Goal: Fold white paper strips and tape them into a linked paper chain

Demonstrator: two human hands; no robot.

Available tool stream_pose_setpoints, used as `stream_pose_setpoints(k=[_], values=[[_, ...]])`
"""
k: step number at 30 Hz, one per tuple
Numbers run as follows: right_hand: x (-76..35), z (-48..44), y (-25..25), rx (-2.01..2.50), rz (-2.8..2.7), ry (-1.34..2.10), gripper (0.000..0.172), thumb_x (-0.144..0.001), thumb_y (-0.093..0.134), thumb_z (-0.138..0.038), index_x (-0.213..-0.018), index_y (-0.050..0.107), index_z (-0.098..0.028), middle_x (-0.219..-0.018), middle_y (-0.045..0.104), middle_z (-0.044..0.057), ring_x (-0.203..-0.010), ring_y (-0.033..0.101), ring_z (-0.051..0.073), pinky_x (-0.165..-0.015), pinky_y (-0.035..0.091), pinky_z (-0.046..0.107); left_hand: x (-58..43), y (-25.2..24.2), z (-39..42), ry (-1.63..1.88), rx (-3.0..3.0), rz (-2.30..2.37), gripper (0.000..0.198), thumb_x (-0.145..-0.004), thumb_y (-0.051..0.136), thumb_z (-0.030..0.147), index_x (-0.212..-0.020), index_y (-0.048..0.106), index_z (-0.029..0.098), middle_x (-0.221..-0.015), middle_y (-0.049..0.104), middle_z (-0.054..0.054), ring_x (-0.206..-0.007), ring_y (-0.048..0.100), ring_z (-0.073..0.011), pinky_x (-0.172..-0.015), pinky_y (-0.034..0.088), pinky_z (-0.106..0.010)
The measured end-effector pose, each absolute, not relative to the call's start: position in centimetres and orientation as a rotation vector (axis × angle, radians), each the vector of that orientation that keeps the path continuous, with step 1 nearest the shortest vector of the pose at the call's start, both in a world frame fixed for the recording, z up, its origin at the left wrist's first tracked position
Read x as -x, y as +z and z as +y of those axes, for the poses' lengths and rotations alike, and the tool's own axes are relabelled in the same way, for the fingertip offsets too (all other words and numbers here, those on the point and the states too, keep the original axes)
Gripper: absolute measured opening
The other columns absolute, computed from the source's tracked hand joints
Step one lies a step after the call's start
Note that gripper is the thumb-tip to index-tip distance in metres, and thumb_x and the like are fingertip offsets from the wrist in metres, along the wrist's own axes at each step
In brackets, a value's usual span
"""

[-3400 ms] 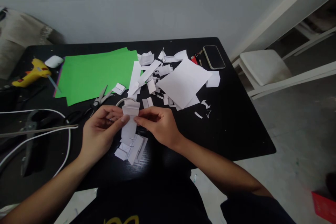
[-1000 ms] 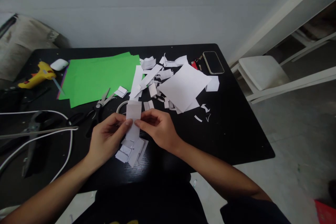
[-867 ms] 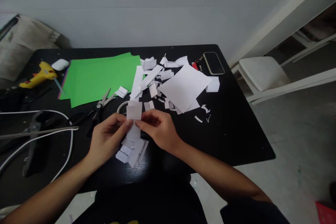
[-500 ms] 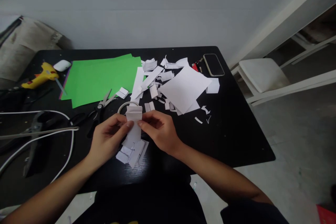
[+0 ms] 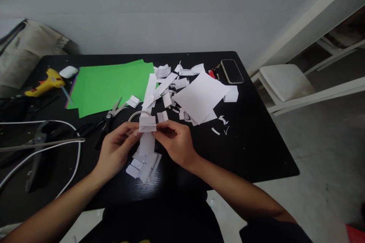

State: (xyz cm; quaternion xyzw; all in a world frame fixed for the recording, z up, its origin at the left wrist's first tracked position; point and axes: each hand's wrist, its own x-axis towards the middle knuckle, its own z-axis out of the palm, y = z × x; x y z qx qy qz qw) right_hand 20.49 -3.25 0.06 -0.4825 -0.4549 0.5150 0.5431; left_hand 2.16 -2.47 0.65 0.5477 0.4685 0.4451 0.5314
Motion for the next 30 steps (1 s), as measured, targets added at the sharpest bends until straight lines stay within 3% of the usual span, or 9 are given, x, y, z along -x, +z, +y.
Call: stream_pose_setpoints(k=[5, 10, 15, 20, 30], values=[[-20.57, -3.27, 0.01, 1.148, -1.07, 1.274, 0.015, -0.075, 0.091, -0.025, -0.086, 0.081, -0.023, -0.086, 0.082, 0.002, -0.082, 0.078, 0.02, -0.078, 0.067, 0.033, -2.24, 0.63, -2.51, 1.094, -1.29, 1.103, 0.013, -0.089, 0.077, 0.028, -0.098, 0.075, 0.019, -0.078, 0.074, -0.002, -0.064, 0.065, -0.0119, -0.057, 0.049, -0.02], [-20.65, -3.37, 0.21, 1.093, -1.076, 1.378, 0.009, -0.082, 0.084, -0.026, -0.09, 0.081, -0.024, -0.092, 0.082, 0.002, -0.087, 0.078, 0.019, -0.087, 0.066, 0.036, -2.14, 0.36, -2.31, 1.139, -1.296, 1.097, 0.009, -0.087, 0.078, 0.027, -0.09, 0.074, 0.02, -0.073, 0.071, 0.0, -0.064, 0.065, -0.0121, -0.059, 0.051, -0.02], [-20.5, -3.27, -0.02, 1.085, -1.06, 1.411, 0.025, -0.072, 0.093, -0.028, -0.091, 0.077, -0.023, -0.09, 0.08, 0.001, -0.088, 0.077, 0.019, -0.085, 0.066, 0.034, -2.19, 0.32, -2.45, 1.141, -1.325, 1.121, 0.012, -0.087, 0.078, 0.029, -0.089, 0.072, 0.019, -0.074, 0.072, -0.001, -0.065, 0.066, -0.0131, -0.059, 0.052, -0.022], [-20.38, -3.25, -0.28, 1.126, -1.037, 1.418, 0.032, -0.072, 0.095, -0.03, -0.091, 0.07, -0.023, -0.088, 0.078, 0.0, -0.085, 0.076, 0.017, -0.081, 0.064, 0.032, -2.4, 0.52, -2.68, 1.093, -1.343, 1.155, 0.014, -0.089, 0.077, 0.032, -0.093, 0.072, 0.02, -0.082, 0.076, -0.003, -0.069, 0.068, -0.0142, -0.063, 0.054, -0.024], [-20.42, -3.15, -0.02, 1.178, -1.048, 1.36, 0.033, -0.073, 0.094, -0.034, -0.09, 0.068, -0.022, -0.085, 0.076, 0.001, -0.081, 0.075, 0.018, -0.078, 0.064, 0.031, -1.99, 0.38, -2.29, 0.946, -1.43, 1.168, 0.022, -0.091, 0.075, 0.039, -0.086, 0.071, 0.018, -0.068, 0.06, 0.002, -0.059, 0.051, -0.0108, -0.053, 0.04, -0.021]])
